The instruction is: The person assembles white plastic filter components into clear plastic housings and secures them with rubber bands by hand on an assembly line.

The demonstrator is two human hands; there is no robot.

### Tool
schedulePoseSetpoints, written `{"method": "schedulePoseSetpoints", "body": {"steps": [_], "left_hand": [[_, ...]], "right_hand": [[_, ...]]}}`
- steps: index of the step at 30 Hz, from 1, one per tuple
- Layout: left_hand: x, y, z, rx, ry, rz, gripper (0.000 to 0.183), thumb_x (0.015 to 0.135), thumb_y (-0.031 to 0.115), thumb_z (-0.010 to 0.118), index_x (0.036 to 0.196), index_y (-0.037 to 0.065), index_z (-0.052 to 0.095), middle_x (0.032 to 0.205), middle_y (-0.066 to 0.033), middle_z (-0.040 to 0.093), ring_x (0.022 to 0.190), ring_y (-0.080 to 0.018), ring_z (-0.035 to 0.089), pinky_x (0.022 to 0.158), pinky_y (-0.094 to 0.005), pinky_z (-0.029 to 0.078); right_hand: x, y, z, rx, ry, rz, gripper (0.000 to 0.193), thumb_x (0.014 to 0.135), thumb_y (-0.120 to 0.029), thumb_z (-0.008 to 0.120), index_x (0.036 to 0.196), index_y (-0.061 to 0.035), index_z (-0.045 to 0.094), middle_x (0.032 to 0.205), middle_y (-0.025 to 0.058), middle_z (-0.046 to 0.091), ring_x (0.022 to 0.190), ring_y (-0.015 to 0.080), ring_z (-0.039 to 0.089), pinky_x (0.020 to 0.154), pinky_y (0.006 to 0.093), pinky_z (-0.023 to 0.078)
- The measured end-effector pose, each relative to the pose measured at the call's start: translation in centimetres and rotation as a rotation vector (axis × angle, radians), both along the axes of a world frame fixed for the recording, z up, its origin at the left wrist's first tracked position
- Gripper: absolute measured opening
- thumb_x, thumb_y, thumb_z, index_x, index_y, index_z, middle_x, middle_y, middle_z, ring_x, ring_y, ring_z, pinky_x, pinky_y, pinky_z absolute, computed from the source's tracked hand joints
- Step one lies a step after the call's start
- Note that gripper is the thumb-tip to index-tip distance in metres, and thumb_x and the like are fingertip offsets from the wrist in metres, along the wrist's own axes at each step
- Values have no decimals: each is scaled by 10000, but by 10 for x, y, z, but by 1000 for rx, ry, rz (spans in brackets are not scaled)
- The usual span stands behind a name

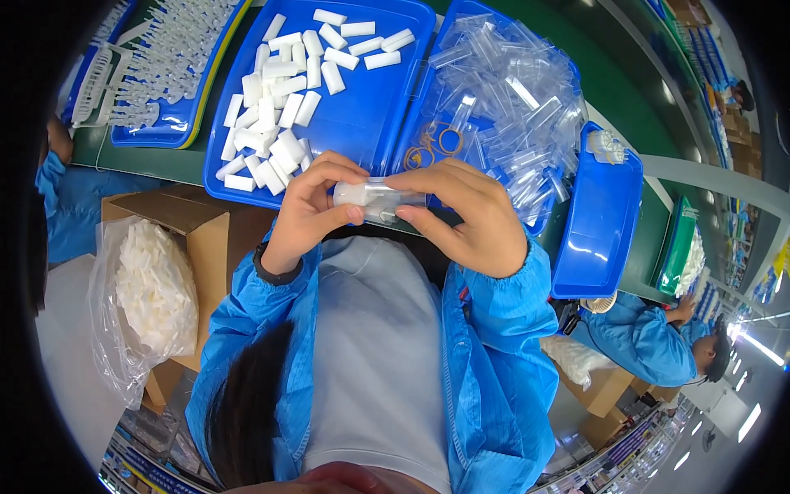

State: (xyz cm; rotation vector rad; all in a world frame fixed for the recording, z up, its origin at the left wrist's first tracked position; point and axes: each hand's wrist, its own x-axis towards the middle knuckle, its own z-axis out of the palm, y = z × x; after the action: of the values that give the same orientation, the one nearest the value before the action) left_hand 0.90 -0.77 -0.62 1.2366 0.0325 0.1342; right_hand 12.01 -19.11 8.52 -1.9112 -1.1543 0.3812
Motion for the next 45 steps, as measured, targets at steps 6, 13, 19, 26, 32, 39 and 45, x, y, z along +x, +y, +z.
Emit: {"method": "schedulePoseSetpoints", "body": {"steps": [6,13,19,26,32,39,45], "left_hand": [[-2,-3,1,-53,30,22,221,813,19,692,1022,20,622,1037,-88,503,878,-147,575,631,-229,575],[-2,-8,9,207,-9,63,165,838,89,674,989,50,620,933,-71,545,862,-155,539,574,-227,468],[-1,-2,19,287,64,68,179,839,128,682,991,54,624,952,-65,546,863,-154,539,598,-236,430],[-4,6,19,171,141,41,222,821,76,693,1030,33,631,1049,-76,526,972,-185,581,703,-252,555],[-4,18,14,-304,216,-12,282,890,99,616,1161,24,606,1097,-109,571,942,-186,610,681,-241,574],[-12,14,-20,-776,74,-170,317,917,157,598,1202,22,570,1098,-126,606,873,-179,641,643,-234,572],[-10,-4,-18,-981,182,-254,442,891,295,631,1246,59,514,1115,-122,600,803,-136,632,595,-212,537]], "right_hand": [[-6,-1,-16,81,11,-63,249,716,-62,749,951,-7,687,880,115,676,765,248,634,653,320,495],[-4,-2,-41,332,-111,-27,223,693,-66,765,898,-12,699,855,120,685,815,267,653,706,333,519],[-5,1,-41,300,-109,-50,227,690,-63,765,903,-16,700,876,114,682,829,263,646,722,338,514],[1,-3,-26,163,-236,-44,308,653,-60,771,956,-48,713,891,71,624,834,239,593,722,338,472],[4,-10,-22,94,-430,-55,326,645,-49,764,967,-52,715,925,80,615,862,242,590,719,348,492],[0,-1,-24,170,-502,39,331,628,-62,770,952,-34,710,923,90,623,841,255,600,703,344,512],[0,4,-22,224,-400,36,338,609,-80,791,932,-23,710,897,91,650,819,257,620,697,338,521]]}}
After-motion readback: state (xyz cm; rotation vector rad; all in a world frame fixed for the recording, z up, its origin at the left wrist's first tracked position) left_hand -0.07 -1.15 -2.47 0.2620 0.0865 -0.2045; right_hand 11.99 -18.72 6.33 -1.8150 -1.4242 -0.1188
